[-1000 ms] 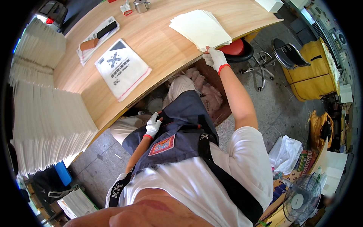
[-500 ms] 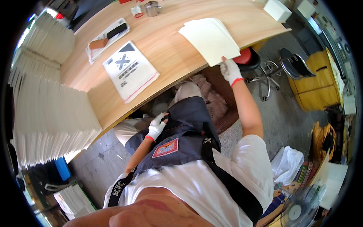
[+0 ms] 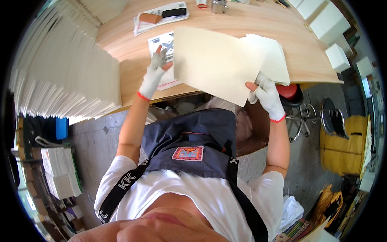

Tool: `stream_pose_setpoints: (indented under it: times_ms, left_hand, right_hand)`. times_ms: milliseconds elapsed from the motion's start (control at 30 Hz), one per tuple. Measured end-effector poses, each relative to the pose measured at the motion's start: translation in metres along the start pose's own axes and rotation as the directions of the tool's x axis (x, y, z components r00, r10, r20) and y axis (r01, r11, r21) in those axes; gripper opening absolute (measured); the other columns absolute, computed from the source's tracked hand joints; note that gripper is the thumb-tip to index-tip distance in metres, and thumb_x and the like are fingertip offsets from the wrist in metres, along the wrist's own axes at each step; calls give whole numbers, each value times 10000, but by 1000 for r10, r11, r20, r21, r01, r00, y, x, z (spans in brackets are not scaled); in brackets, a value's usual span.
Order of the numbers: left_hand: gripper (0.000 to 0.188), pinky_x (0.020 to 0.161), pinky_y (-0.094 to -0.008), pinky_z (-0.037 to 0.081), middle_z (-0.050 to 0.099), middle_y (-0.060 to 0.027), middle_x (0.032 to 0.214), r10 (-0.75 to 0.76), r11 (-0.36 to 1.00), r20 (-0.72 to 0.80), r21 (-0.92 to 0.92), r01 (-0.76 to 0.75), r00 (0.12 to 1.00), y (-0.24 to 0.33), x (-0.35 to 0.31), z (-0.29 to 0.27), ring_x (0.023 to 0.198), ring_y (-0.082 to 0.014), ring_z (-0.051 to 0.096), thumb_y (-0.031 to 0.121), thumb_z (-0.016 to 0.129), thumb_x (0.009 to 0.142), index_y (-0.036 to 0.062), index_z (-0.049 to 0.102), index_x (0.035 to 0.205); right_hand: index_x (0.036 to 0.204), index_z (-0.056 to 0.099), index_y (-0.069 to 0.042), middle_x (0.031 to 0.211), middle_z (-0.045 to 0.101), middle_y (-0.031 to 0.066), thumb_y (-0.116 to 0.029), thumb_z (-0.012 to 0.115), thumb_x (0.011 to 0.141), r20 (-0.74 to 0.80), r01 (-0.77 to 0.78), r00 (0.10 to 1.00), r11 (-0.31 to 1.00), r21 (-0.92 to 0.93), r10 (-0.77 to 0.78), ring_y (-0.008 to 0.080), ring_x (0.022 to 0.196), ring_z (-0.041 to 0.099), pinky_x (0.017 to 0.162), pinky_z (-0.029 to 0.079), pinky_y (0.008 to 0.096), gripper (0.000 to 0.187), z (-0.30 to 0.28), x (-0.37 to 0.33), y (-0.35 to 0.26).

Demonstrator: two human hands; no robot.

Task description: The person repeatedly picks up a single sheet of paper from a large stack on the left and places it onto a growing stack on the right side of the table. The person wears white gloves and a branded apron while performing this repetitive sorting task.

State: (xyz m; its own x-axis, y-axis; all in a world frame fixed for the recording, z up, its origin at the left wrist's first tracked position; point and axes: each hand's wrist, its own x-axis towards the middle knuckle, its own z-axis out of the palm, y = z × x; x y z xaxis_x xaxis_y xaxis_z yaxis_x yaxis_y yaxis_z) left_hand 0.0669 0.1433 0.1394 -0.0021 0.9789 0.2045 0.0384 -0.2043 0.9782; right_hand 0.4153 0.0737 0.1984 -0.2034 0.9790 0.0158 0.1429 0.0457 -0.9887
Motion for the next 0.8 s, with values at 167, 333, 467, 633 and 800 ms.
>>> stream_pose_setpoints:
  times_ms: [167,333,467,633,800]
  left_hand:
    - [405,858,-273,444,621,-87,1104,-140,972,233,-154,178,962,-8,14,-48,989,-140,567,111,643,835,-27,528,1199]
    - [310,841,-263,448,642,-76,1030,-203,978,87,71,197,975,-22,-5,-45,937,-128,575,125,659,831,-33,580,1086]
    - [326,827,-270,454,639,-89,1021,-195,980,26,54,193,981,-44,-11,-36,927,-136,576,118,665,825,-22,560,1100]
    - [346,821,-279,458,631,-99,1041,-145,985,-67,87,150,987,-32,-18,-25,920,-143,581,113,665,824,-20,534,1115]
    - [459,833,-321,461,628,-128,1035,-70,992,-98,99,79,993,-55,-4,-23,944,-199,588,204,657,810,14,490,1193]
  right_hand:
    - [1112,570,4,765,643,88,-81,573,847,53,121,993,943,-311,-110,103,539,555,513,442,237,279,23,33,32]
    - [1042,577,-17,850,657,193,-192,605,837,-27,67,996,896,-439,-87,270,735,644,658,475,341,271,34,65,101]
    - [1061,533,-22,889,631,231,-352,607,826,-113,-92,994,685,-722,15,404,885,589,729,452,442,412,45,67,99]
    - [960,567,-10,850,628,225,-359,573,854,-72,56,984,664,-746,-164,403,808,595,683,459,430,365,49,49,85]
    - [927,579,16,747,616,191,-280,581,871,-8,145,980,735,-663,-200,323,714,625,634,471,398,301,52,28,88]
